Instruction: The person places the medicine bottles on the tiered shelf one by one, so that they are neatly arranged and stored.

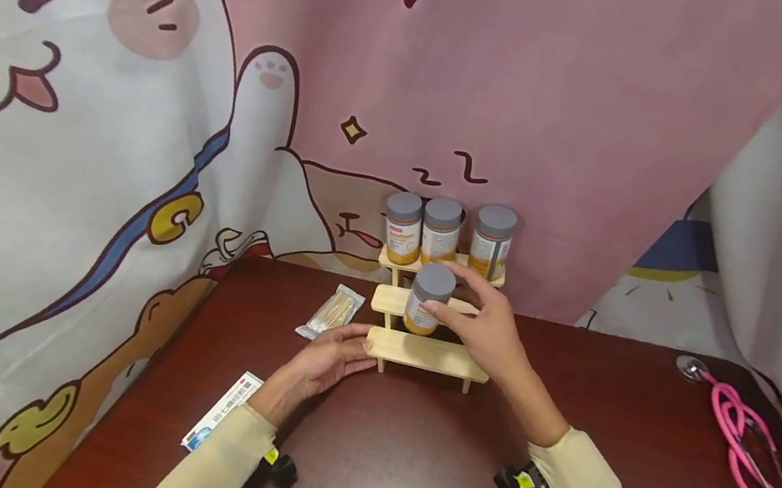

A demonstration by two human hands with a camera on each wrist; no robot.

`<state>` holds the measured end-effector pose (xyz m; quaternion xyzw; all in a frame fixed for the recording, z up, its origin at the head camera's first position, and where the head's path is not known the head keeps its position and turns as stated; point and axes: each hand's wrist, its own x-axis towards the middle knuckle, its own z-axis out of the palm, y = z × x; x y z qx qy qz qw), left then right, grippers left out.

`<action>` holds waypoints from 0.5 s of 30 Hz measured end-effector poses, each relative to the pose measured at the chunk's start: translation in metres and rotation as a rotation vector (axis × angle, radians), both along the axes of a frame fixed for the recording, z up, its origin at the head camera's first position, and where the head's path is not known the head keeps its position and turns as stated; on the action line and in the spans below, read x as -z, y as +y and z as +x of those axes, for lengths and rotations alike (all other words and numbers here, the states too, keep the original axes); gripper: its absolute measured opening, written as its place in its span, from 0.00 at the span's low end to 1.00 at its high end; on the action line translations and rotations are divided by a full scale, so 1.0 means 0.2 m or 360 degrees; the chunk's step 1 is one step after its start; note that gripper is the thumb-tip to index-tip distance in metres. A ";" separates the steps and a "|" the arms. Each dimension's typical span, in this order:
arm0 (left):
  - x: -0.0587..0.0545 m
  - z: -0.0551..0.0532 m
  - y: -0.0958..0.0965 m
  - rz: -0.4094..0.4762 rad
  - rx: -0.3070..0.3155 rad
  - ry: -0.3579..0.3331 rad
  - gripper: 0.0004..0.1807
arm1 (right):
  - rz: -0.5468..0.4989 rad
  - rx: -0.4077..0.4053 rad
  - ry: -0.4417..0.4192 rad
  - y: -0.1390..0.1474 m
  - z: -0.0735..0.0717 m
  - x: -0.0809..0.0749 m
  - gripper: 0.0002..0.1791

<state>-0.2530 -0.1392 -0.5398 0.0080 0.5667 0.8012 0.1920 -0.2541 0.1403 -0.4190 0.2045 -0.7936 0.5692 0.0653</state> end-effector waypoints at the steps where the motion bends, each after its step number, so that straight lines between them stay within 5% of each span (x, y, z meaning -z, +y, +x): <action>1: 0.00 0.00 0.00 -0.0001 -0.0001 0.0001 0.25 | -0.0016 0.0020 0.0008 -0.04 -0.01 0.00 0.32; 15: -0.01 0.00 -0.01 0.0012 0.0017 -0.0005 0.25 | -0.0102 0.0212 0.0086 -0.36 -0.09 0.00 0.34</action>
